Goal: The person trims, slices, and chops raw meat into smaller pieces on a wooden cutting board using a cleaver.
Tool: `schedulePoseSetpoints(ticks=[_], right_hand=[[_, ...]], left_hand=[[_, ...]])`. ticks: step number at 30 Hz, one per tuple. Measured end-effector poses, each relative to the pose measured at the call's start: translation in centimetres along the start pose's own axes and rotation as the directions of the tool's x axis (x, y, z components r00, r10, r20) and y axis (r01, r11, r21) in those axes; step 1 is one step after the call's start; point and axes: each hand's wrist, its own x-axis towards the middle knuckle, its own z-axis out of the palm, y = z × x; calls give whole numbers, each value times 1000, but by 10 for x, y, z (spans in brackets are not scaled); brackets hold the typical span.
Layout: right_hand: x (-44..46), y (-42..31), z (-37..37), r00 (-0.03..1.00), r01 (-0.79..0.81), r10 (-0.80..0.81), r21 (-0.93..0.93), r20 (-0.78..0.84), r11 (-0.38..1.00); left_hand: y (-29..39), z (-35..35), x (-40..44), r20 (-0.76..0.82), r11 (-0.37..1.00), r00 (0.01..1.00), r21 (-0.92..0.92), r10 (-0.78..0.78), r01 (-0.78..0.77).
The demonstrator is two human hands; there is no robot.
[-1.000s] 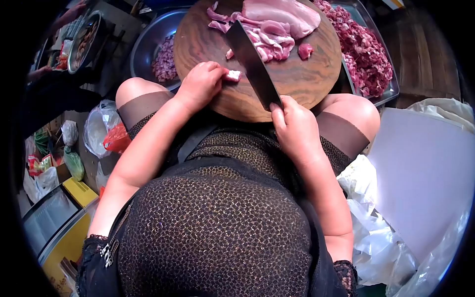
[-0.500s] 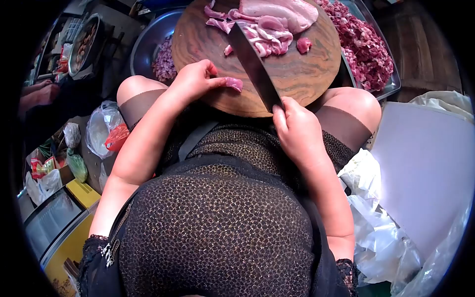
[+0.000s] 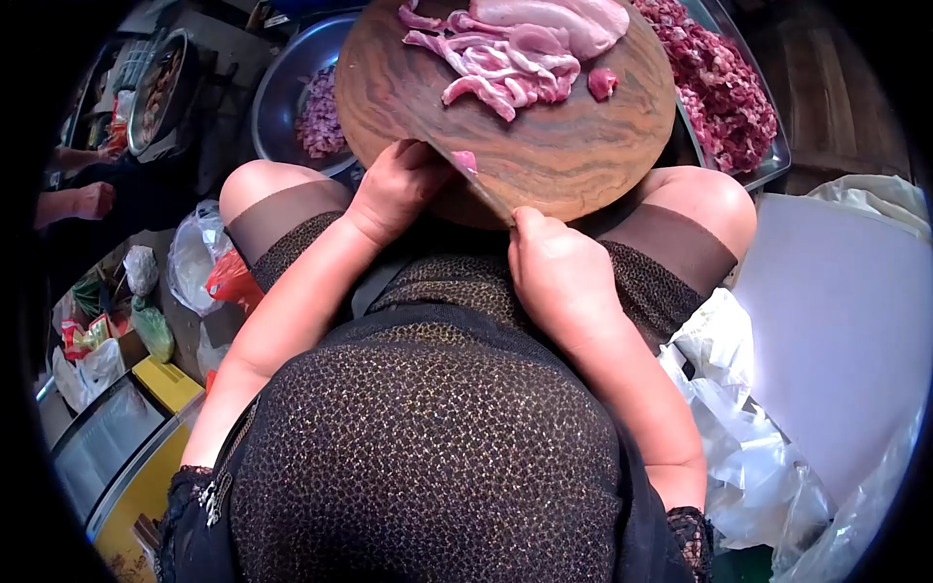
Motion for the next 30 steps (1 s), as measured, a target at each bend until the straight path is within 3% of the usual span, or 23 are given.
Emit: schedulePoseSetpoints(ticks=[2, 6, 11, 18, 20, 21, 22, 24, 25, 28, 30], right_hand=[[0, -3, 2, 1000, 8, -8, -63, 7, 998], [3, -10, -7, 999, 35, -34, -75, 21, 997], [21, -12, -6, 963, -83, 108, -110, 248, 991], [96, -10, 23, 992, 87, -84, -30, 97, 996], [112, 2, 24, 996, 83, -83, 18, 25, 996], [111, 10, 28, 996, 84, -85, -42, -19, 996], [109, 9, 19, 995, 98, -99, -49, -21, 994], [81, 2, 1, 999, 27, -27, 16, -25, 1000], [65, 0, -5, 1000, 23, -23, 15, -17, 1000], [29, -2, -17, 999, -13, 13, 1, 53, 1000], [15, 1, -14, 997, 64, -61, -76, 43, 995]], left_hand=[[-1, 0, 3, -75, 998, 995, 7, 63, -63], [2, 0, 3, -57, 1000, 998, 11, 27, -27], [3, 2, 7, -75, 997, 995, -42, -62, 59], [-2, 7, 4, -53, 994, 996, -85, -74, 70], [1, 1, 7, 32, 970, 985, -173, -168, 171], [2, -2, 8, 75, 957, 975, -189, -210, 221], [1, -4, 9, 62, 957, 974, -183, -217, 225], [6, -8, 2, -17, 891, 923, -267, -385, 367], [9, -10, -1, -147, 921, 924, -228, -354, 317], [8, -18, -1, -95, 954, 959, -169, -266, 247], [5, -11, 1, -38, 957, 963, -128, -268, 262]])
